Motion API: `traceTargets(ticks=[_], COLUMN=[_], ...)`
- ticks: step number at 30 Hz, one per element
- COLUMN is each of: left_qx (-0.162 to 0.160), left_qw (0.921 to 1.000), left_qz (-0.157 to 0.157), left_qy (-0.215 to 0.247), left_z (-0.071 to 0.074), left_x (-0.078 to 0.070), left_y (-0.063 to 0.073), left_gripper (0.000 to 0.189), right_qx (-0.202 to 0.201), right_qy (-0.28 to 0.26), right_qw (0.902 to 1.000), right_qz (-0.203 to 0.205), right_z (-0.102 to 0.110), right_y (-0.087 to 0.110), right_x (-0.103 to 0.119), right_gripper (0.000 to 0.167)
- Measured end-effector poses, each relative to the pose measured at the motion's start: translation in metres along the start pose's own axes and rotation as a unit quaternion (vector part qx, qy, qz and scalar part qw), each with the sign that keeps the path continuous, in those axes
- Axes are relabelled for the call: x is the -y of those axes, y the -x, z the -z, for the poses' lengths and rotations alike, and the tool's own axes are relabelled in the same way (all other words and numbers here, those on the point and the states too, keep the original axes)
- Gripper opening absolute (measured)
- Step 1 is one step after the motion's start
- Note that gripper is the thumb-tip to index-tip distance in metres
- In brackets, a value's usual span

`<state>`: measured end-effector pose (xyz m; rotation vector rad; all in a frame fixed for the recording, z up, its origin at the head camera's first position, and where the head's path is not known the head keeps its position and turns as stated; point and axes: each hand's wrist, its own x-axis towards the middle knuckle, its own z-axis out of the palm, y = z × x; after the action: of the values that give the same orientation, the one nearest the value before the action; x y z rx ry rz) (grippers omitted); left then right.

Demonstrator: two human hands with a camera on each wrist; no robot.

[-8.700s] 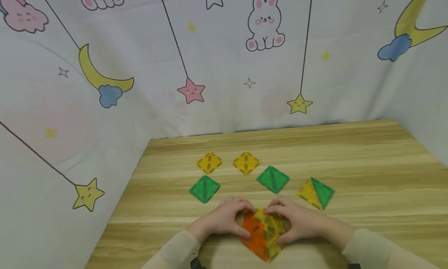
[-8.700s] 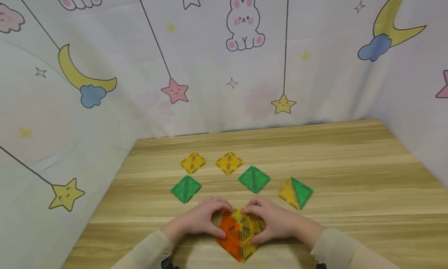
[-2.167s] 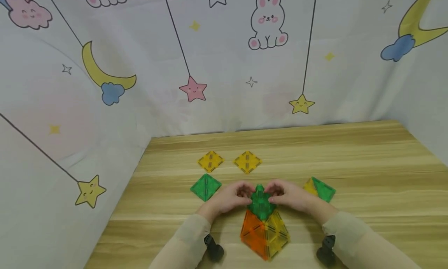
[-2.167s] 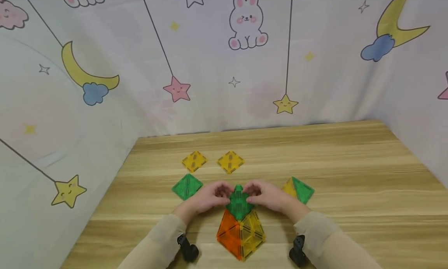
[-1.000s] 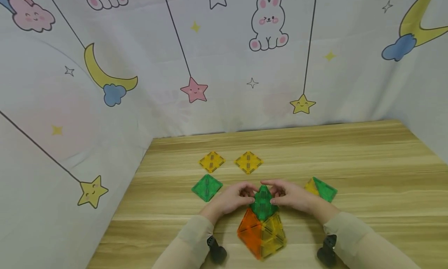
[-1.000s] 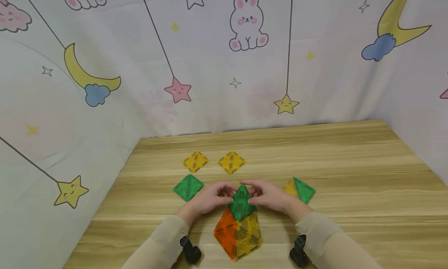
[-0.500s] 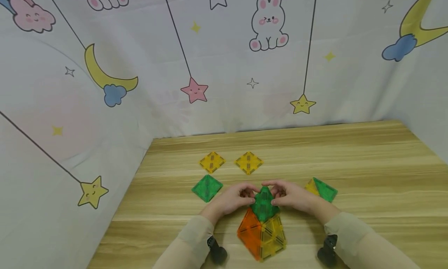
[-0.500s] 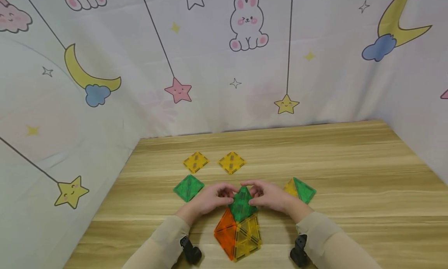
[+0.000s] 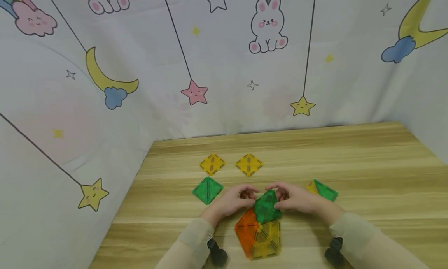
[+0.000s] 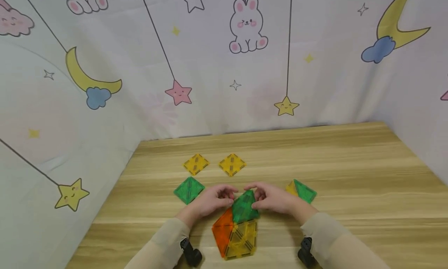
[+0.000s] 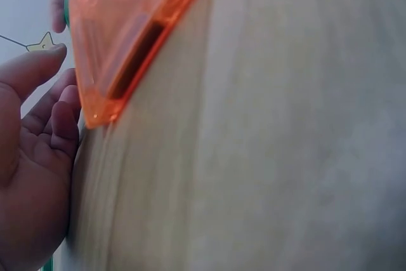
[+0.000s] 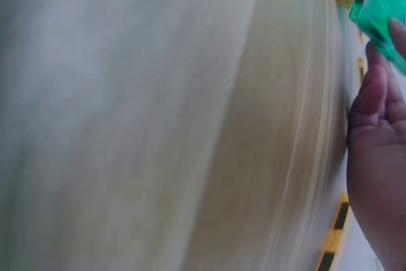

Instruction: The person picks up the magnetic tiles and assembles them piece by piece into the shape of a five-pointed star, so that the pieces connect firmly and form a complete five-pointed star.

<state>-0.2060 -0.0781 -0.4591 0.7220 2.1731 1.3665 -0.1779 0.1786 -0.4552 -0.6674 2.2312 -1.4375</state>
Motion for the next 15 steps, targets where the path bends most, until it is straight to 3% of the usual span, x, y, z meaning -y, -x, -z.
traceTargets(ticks=[15], left_qx=[-0.002], left_qw=[1.0000], left_qz=[-0.004], left_qy=[0.002], left_z=[0.001], left_x=[0.001], left_y=[0.000], left_gripper=[0.032], right_qx=[0.000], right_qy=[0.012], right_qw=[0.9999], right_qz=[0.005], right_z=[0.007], right_y=[0.021], right_x=[-0.001], right_gripper=[0.049])
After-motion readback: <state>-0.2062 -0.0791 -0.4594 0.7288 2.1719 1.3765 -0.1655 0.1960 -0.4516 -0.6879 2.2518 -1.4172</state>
